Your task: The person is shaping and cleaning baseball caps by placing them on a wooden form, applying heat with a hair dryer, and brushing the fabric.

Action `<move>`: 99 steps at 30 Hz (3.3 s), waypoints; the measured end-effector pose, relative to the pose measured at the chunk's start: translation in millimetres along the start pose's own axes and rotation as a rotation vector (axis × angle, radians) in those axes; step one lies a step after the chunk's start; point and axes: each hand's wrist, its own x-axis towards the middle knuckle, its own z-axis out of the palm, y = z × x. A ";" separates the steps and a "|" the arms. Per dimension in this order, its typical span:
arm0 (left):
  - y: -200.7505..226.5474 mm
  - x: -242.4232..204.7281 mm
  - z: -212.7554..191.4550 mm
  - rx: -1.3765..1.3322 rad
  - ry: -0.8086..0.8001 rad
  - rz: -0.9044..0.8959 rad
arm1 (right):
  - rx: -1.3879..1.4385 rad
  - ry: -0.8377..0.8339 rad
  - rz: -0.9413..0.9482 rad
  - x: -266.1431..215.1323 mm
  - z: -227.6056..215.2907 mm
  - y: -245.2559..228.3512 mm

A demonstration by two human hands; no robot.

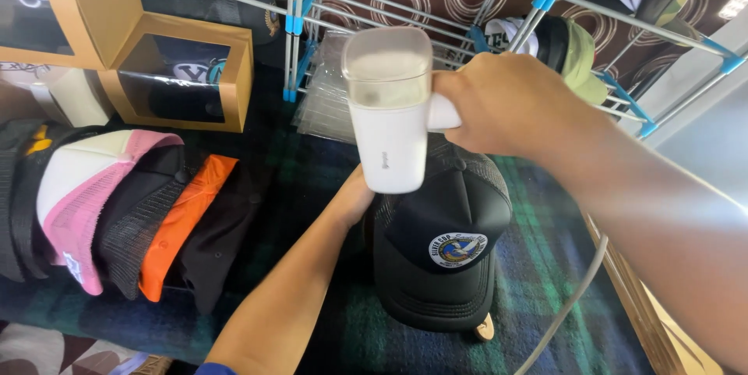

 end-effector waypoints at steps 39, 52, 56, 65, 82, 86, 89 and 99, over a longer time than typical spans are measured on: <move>2.5 11.6 -3.1 -0.018 -0.098 0.023 | 0.492 -0.302 0.367 28.8 40.6 76.6; -7.0 19.1 -3.7 -0.068 -0.099 0.057 | 0.725 -0.426 0.457 11.5 70.3 98.4; -9.8 18.7 -2.5 -0.062 -0.089 0.052 | 0.712 -0.297 0.476 -2.8 76.6 98.8; -8.3 14.0 -7.5 0.044 -0.064 0.034 | 0.521 -0.214 0.543 -6.1 160.0 131.9; -13.0 20.2 -6.9 0.017 -0.077 0.052 | 1.033 -0.195 0.678 -70.5 216.4 120.6; -15.8 20.3 -5.6 -0.011 -0.097 0.082 | 1.260 0.096 0.672 -87.6 270.5 95.7; -16.2 20.0 -3.7 -0.041 -0.128 0.136 | 1.490 0.349 0.382 -93.7 339.4 87.2; -55.6 45.3 -16.0 -0.223 -0.122 0.165 | 1.534 0.542 0.212 -100.1 433.2 69.9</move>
